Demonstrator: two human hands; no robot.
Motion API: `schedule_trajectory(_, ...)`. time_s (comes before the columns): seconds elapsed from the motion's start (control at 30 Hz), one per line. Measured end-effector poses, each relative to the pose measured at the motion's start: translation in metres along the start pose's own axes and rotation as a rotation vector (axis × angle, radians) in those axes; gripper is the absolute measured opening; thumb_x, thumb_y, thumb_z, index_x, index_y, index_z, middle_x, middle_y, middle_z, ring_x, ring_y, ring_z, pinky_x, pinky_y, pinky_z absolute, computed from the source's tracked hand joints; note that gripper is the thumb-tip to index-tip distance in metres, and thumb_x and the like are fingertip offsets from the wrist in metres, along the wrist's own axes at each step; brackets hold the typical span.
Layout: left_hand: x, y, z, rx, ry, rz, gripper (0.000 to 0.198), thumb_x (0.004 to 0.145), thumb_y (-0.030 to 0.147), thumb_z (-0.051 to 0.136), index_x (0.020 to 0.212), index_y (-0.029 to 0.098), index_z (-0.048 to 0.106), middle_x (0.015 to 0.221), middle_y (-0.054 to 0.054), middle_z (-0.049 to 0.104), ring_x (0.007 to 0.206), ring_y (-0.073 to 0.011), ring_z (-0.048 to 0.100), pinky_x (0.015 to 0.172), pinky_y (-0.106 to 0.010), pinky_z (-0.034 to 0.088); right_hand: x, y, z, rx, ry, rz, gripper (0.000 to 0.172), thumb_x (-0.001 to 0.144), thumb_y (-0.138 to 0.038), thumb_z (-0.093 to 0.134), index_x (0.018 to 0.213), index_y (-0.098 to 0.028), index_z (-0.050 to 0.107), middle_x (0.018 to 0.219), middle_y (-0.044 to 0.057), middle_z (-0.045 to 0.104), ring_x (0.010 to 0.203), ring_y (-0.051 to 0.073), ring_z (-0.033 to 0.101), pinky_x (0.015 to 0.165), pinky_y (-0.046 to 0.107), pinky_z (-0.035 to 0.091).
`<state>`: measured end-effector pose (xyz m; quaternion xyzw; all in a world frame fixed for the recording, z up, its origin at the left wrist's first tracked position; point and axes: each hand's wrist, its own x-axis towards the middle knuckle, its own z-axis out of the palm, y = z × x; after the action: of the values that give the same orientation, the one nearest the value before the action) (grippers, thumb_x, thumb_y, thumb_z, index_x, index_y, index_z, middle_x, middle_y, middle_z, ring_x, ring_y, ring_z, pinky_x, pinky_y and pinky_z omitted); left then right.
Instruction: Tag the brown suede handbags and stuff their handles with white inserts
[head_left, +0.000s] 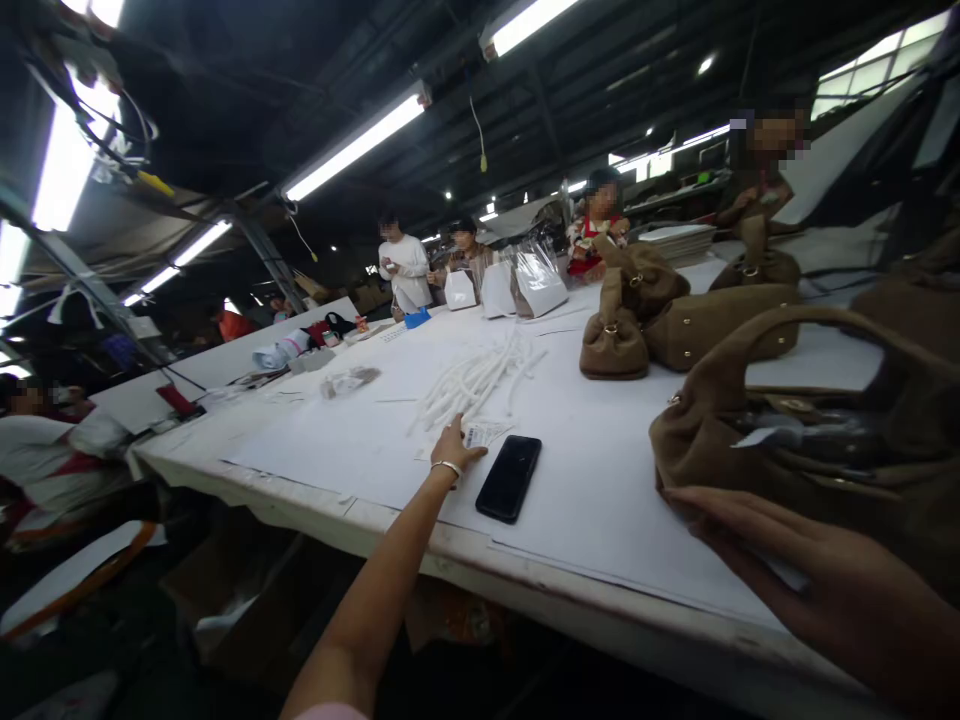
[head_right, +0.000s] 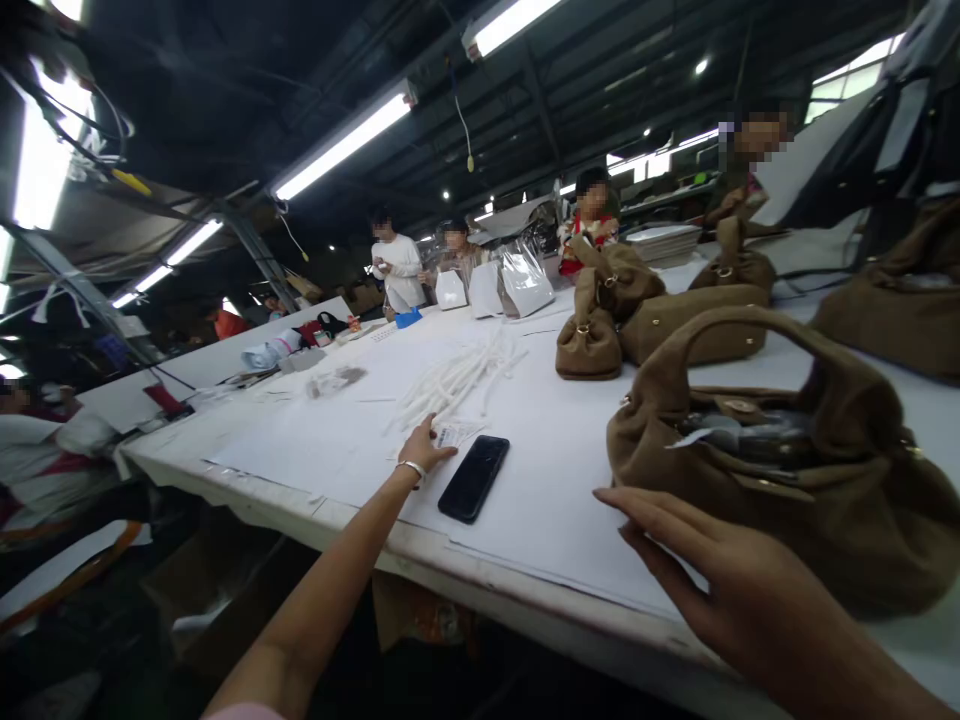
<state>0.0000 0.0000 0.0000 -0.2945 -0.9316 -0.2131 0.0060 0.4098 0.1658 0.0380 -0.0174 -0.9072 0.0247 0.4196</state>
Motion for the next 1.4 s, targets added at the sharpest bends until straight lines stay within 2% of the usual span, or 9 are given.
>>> schedule_trajectory(0.07,0.004,-0.003,-0.003,0.000,-0.032,-0.007,0.098,0.069,0.039,0.084,0.149,0.017,0.033,0.119,-0.013,0.063,0.108,-0.0267,0.062,0.092,-0.035,0.048,0.001,-0.001,0.001,0.014,-0.025,0.019,0.032,0.097,-0.035,0.046,0.126,-0.028,0.060,0.117,0.000,0.072,0.094,0.018,0.074,0.082,0.027,0.062)
schedule_trajectory(0.23,0.016,-0.005,-0.004,-0.031,-0.096,-0.018,0.049,0.091,0.038,0.064,0.133,0.017,0.051,0.120,-0.010,0.062,0.105,-0.0238,0.063,0.092,-0.046,0.052,-0.002,0.000,0.005,0.086,-0.101,0.088,0.032,0.097,-0.034,0.047,0.125,-0.027,0.061,0.120,0.000,0.071,0.101,0.019,0.072,0.089,0.029,0.060)
schedule_trajectory(0.3,0.019,-0.005,-0.004,-0.057,-0.107,-0.017,0.041,0.093,0.036,0.061,0.128,0.017,0.054,0.121,-0.010,0.061,0.105,-0.0234,0.063,0.091,-0.046,0.054,-0.004,0.000,0.006,0.107,-0.128,0.111,0.033,0.098,-0.034,0.047,0.127,-0.027,0.061,0.121,0.001,0.071,0.103,0.019,0.071,0.092,0.030,0.058)
schedule_trajectory(0.7,0.015,-0.005,-0.023,-0.297,-0.094,-0.110,0.033,0.094,0.034,0.061,0.121,0.015,0.058,0.114,-0.008,0.063,0.095,-0.0197,0.065,0.081,-0.039,0.058,-0.015,0.009,0.009,0.245,-0.306,0.260,0.036,0.097,-0.041,0.047,0.129,-0.031,0.062,0.130,0.000,0.066,0.117,0.023,0.064,0.102,0.038,0.053)
schedule_trajectory(0.97,-0.002,0.017,-0.062,-0.382,-0.116,-0.135,0.033,0.096,0.035,0.058,0.122,0.015,0.057,0.108,-0.007,0.065,0.087,-0.0170,0.066,0.074,-0.034,0.059,-0.009,0.009,0.026,0.433,-0.343,0.354,0.038,0.096,-0.043,0.050,0.127,-0.028,0.064,0.128,0.005,0.067,0.117,0.024,0.063,0.104,0.039,0.050)
schedule_trajectory(1.1,-0.004,0.026,-0.089,-0.266,-0.076,-0.090,0.033,0.095,0.034,0.060,0.121,0.015,0.058,0.110,-0.008,0.065,0.089,-0.0179,0.066,0.077,-0.036,0.059,0.007,0.003,0.034,0.500,-0.317,0.337,0.037,0.094,-0.042,0.053,0.126,-0.028,0.064,0.125,0.005,0.068,0.113,0.023,0.064,0.100,0.036,0.051)
schedule_trajectory(1.2,-0.004,0.031,-0.106,-0.176,-0.043,-0.035,0.032,0.094,0.034,0.061,0.120,0.015,0.059,0.109,-0.007,0.065,0.088,-0.0174,0.066,0.077,-0.036,0.058,0.017,-0.002,0.038,0.558,-0.307,0.337,0.036,0.094,-0.041,0.054,0.125,-0.028,0.065,0.121,0.005,0.070,0.103,0.021,0.068,0.087,0.032,0.056)
schedule_trajectory(1.3,-0.006,0.036,-0.115,-0.130,-0.038,0.017,0.033,0.094,0.035,0.060,0.120,0.014,0.059,0.102,-0.006,0.066,0.078,-0.0147,0.066,0.069,-0.031,0.059,0.021,-0.006,0.038,0.602,-0.323,0.373,0.035,0.093,-0.040,0.054,0.123,-0.026,0.067,0.117,0.005,0.071,0.088,0.019,0.070,0.074,0.030,0.057)
schedule_trajectory(1.4,-0.010,0.040,-0.119,-0.090,-0.007,0.076,0.032,0.093,0.033,0.061,0.119,0.014,0.061,0.091,-0.004,0.068,0.067,-0.0122,0.064,0.061,-0.027,0.057,0.019,-0.007,0.039,0.632,-0.328,0.399,0.035,0.093,-0.040,0.055,0.122,-0.025,0.068,0.115,0.007,0.072,0.087,0.020,0.069,0.074,0.031,0.057)
